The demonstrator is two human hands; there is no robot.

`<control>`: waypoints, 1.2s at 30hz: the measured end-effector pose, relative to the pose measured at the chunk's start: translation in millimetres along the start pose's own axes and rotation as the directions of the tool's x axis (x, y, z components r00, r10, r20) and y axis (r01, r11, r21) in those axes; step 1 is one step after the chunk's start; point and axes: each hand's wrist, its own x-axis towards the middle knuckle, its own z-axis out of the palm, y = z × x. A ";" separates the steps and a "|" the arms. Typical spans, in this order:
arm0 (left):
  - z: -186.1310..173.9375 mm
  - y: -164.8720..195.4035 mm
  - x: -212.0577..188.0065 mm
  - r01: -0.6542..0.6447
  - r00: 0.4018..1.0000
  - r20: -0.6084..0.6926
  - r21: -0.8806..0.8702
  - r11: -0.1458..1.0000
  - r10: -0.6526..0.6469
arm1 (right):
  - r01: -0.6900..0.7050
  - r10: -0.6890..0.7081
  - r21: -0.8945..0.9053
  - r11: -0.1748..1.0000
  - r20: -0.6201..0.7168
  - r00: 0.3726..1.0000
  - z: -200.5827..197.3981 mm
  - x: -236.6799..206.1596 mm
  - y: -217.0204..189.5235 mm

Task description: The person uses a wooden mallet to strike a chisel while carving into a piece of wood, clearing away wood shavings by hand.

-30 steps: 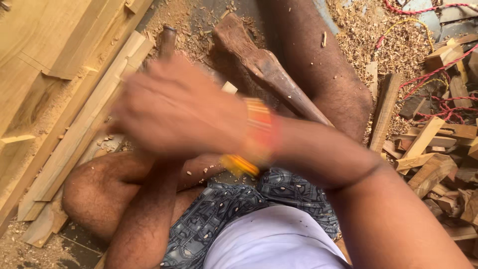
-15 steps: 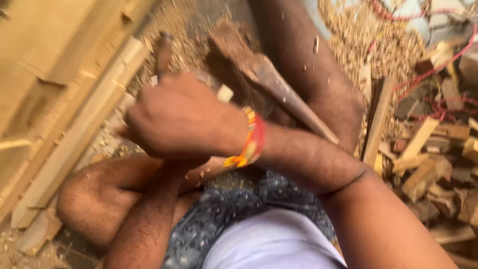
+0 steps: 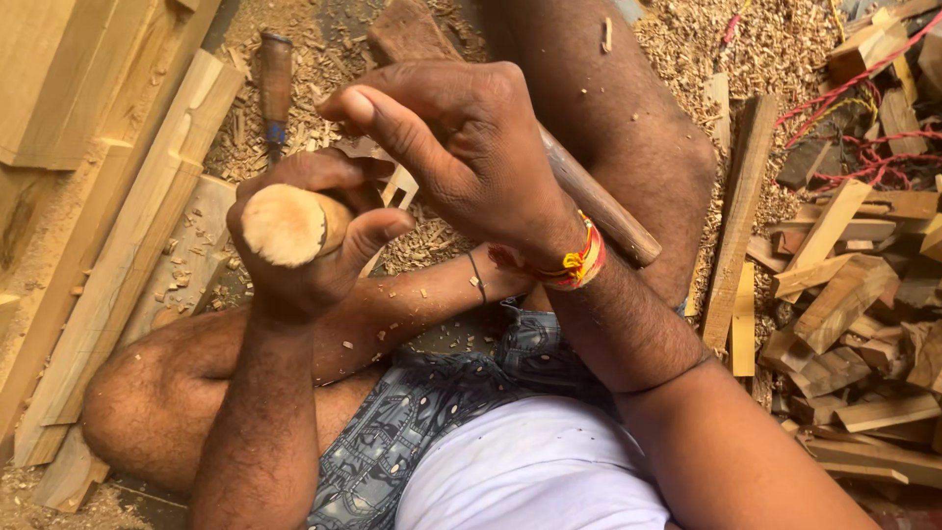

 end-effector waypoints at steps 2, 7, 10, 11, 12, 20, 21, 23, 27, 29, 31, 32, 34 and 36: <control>2.7 -2.4 2.9 0.012 1.000 0.015 0.064 0.998 -0.013 | 0.028 -0.028 -0.006 1.000 -0.011 1.000 -5.1 -3.5 2.8; 16.5 -2.0 4.6 0.034 0.998 0.058 0.071 0.997 -0.038 | 0.214 -0.214 -0.002 0.977 -0.005 0.977 -19.5 -13.8 1.9; 32.1 4.8 -1.5 0.050 0.996 0.072 0.048 0.998 -0.053 | 0.341 -0.340 -0.024 0.940 0.033 0.940 -26.8 -22.4 -26.6; 35.6 8.9 -5.5 0.048 0.996 0.076 0.044 0.998 -0.052 | 0.394 -0.391 -0.055 0.917 0.061 0.918 -25.9 -25.5 -41.1; 38.2 13.5 -10.4 0.052 0.996 0.077 0.039 0.998 -0.055 | 0.438 -0.430 -0.086 0.895 0.095 0.898 -24.3 -28.3 -56.4; 49.9 34.1 -35.7 0.053 0.995 0.085 0.014 0.999 -0.054 | 0.450 -0.414 -0.177 0.875 0.206 0.887 0.8 -15.6 -82.0; 50.4 36.6 -36.2 0.051 0.995 0.082 0.027 0.998 -0.053 | 0.449 -0.418 -0.180 0.875 0.188 0.889 -1.3 -17.8 -79.3; 53.0 38.5 -35.0 0.047 0.995 0.089 0.022 0.999 -0.049 | 0.479 -0.456 -0.189 0.857 0.154 0.877 -5.4 -23.8 -79.5; 53.5 46.7 -41.5 0.071 0.995 0.067 0.015 0.997 -0.072 | 0.541 -0.512 -0.151 0.827 0.193 0.837 -6.7 -34.0 -99.5; 53.4 45.5 -42.6 0.062 0.995 0.074 0.009 0.998 -0.062 | 0.486 -0.435 -0.160 0.859 0.271 0.859 -1.9 -22.5 -102.4; 52.9 41.8 -42.6 0.052 0.996 0.077 0.007 0.999 -0.052 | 0.466 -0.422 -0.191 0.864 0.228 0.877 -3.4 -17.9 -98.3; 51.9 40.6 -42.8 0.045 0.996 0.071 0.010 0.999 -0.045 | 0.470 -0.434 -0.199 0.860 0.198 0.879 -4.8 -18.4 -94.5; 48.7 39.8 -43.8 0.045 0.996 0.073 0.010 0.999 -0.045 | 0.495 -0.473 -0.195 0.847 0.150 0.868 -3.7 -23.8 -88.1; 46.2 40.0 -45.0 0.042 0.997 0.065 0.001 0.999 -0.042 | 0.542 -0.520 -0.186 0.820 0.152 0.840 -0.3 -30.2 -86.5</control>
